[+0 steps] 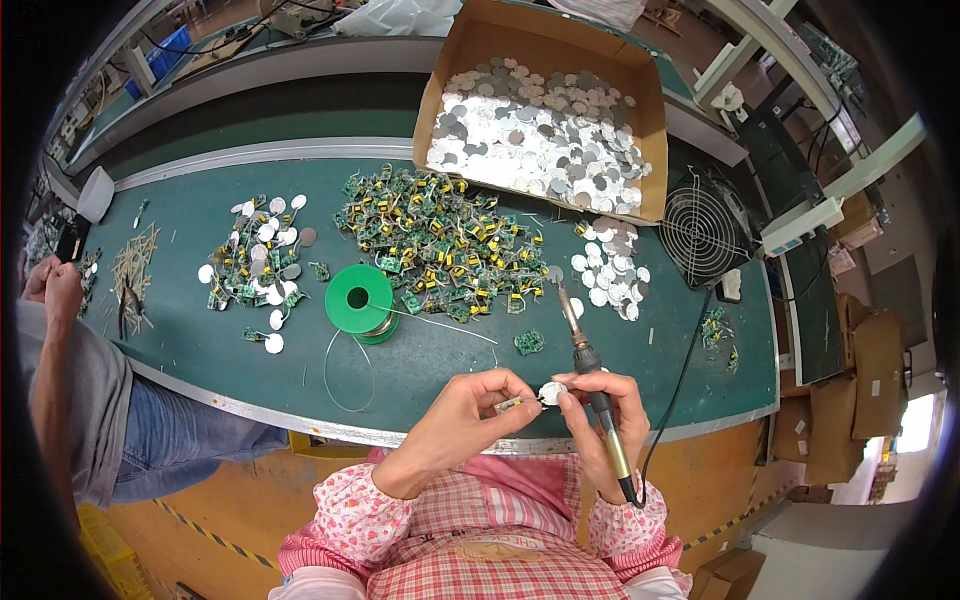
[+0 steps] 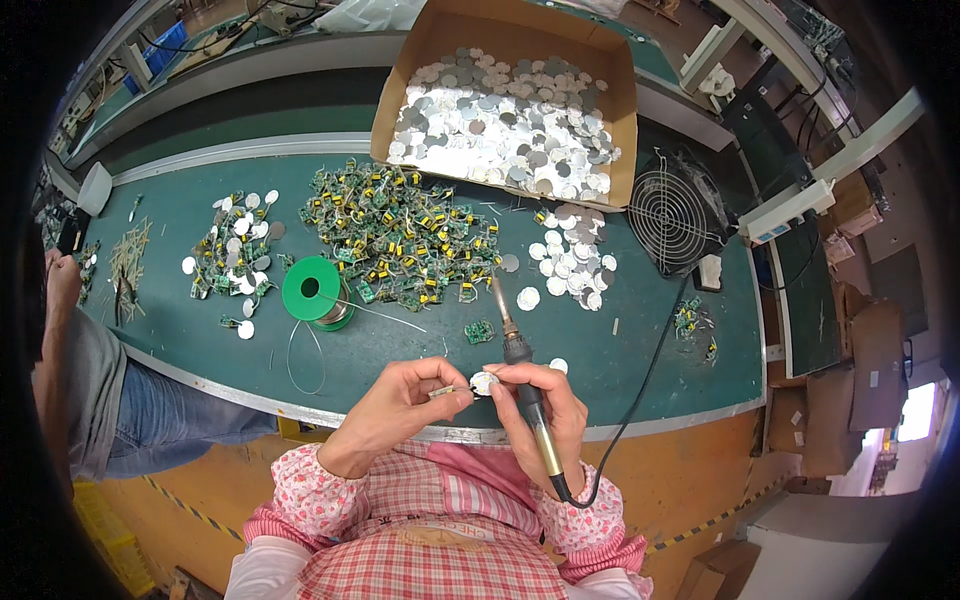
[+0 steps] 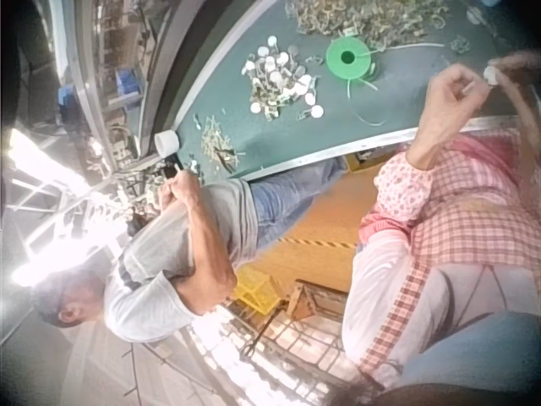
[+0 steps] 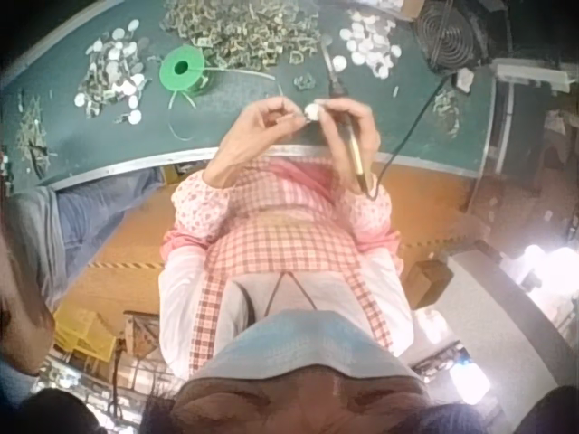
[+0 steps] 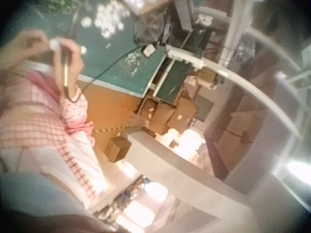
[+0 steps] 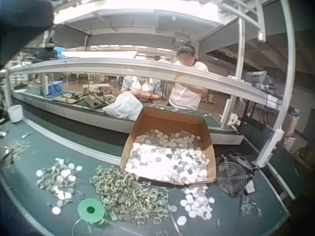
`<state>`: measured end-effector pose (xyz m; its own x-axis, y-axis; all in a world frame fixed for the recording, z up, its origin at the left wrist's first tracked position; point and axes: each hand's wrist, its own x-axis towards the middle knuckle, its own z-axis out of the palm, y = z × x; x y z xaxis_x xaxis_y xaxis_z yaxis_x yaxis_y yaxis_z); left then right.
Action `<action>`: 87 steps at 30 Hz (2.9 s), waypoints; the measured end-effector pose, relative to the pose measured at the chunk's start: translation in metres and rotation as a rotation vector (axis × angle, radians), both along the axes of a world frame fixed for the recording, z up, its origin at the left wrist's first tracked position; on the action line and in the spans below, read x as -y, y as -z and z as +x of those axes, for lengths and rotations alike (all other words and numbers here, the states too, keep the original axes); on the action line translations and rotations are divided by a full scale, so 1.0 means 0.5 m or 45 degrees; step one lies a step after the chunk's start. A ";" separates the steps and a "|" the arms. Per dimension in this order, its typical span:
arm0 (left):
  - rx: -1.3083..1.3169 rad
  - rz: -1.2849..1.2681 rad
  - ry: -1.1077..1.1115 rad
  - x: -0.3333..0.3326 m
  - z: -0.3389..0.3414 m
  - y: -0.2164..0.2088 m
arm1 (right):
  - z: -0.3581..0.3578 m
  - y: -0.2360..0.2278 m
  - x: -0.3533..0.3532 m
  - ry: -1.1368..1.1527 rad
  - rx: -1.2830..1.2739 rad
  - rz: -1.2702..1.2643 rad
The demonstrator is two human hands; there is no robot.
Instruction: The person solders electrical components onto circuit boards using a soldering iron and solder wire, assembling them on an assembly line.
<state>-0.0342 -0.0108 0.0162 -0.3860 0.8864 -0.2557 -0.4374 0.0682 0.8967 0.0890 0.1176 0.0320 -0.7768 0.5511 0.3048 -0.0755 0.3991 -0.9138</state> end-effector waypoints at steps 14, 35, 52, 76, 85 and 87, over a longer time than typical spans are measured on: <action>-0.456 -0.060 -0.055 0.001 -0.005 -0.008 | 0.004 -0.006 -0.005 -0.036 0.002 0.007; -0.426 -0.006 -0.262 0.000 -0.022 0.031 | 0.000 -0.019 -0.012 0.203 0.098 0.232; 0.225 0.080 -0.550 0.003 -0.034 -0.006 | 0.013 -0.033 0.019 -0.028 -0.235 0.349; 0.272 0.022 -0.546 0.010 -0.029 -0.003 | 0.024 -0.016 0.029 0.145 -0.331 0.145; 0.271 0.008 -0.538 0.011 -0.013 0.001 | 0.028 -0.030 0.038 0.081 -0.147 0.123; 0.261 -0.001 -0.536 0.010 -0.014 0.004 | 0.029 -0.031 0.039 0.121 -0.116 0.121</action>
<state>-0.0410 -0.0160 0.0143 -0.6534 0.6634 -0.3646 -0.5952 -0.1527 0.7889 0.1033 0.0983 0.0477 -0.6894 0.5861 0.4257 -0.1142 0.4924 -0.8629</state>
